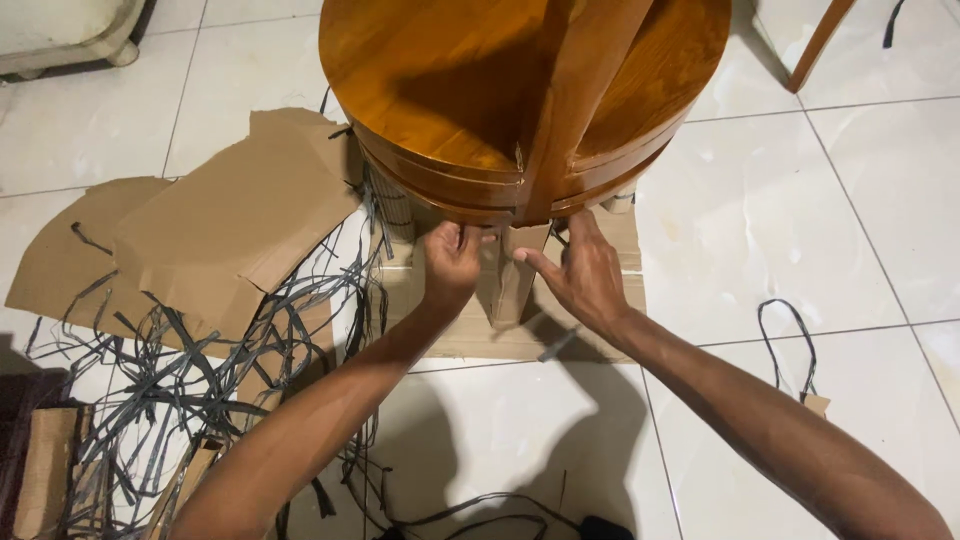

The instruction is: Wrapping a chair leg with cardboard and securing it with multiple plastic ties

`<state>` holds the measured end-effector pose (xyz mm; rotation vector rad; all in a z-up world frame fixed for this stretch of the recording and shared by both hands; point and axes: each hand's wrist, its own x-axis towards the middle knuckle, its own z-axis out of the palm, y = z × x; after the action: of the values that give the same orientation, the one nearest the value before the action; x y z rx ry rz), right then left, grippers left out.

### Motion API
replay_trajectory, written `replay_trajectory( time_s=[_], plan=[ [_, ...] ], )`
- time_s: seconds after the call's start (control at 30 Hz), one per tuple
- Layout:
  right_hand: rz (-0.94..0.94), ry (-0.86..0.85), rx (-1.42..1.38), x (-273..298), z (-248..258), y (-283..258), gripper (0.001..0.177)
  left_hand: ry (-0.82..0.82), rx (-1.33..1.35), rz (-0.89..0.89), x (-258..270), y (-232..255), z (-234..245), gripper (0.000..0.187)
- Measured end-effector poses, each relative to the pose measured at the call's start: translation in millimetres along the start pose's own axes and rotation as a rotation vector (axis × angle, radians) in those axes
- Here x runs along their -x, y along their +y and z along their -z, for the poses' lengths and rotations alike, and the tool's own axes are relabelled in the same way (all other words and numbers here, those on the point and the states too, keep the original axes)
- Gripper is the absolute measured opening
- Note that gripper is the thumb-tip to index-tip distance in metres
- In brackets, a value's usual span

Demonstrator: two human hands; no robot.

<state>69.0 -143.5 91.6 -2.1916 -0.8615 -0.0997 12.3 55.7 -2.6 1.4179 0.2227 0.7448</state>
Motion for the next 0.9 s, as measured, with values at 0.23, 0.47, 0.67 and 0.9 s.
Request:
replay_trajectory(
  time_s=[0.23,0.47,0.67,0.9],
  plan=[
    [0.168,0.118,-0.086,19.4,-10.5,20.0,0.022,-0.061,-0.086,-0.003,31.3,91.5,-9.5,0.023],
    [0.32,0.019,-0.247,32.3,6.9,1.9,0.037,-0.181,-0.313,-0.273,32.7,107.3,1.1,0.019],
    [0.333,0.161,-0.234,23.3,5.7,9.8,0.026,-0.258,-0.381,-0.329,38.6,117.6,14.7,0.017],
    [0.529,0.151,-0.231,18.5,-15.8,22.8,0.02,-0.46,-0.424,-0.37,46.4,89.7,27.3,0.015]
  ],
)
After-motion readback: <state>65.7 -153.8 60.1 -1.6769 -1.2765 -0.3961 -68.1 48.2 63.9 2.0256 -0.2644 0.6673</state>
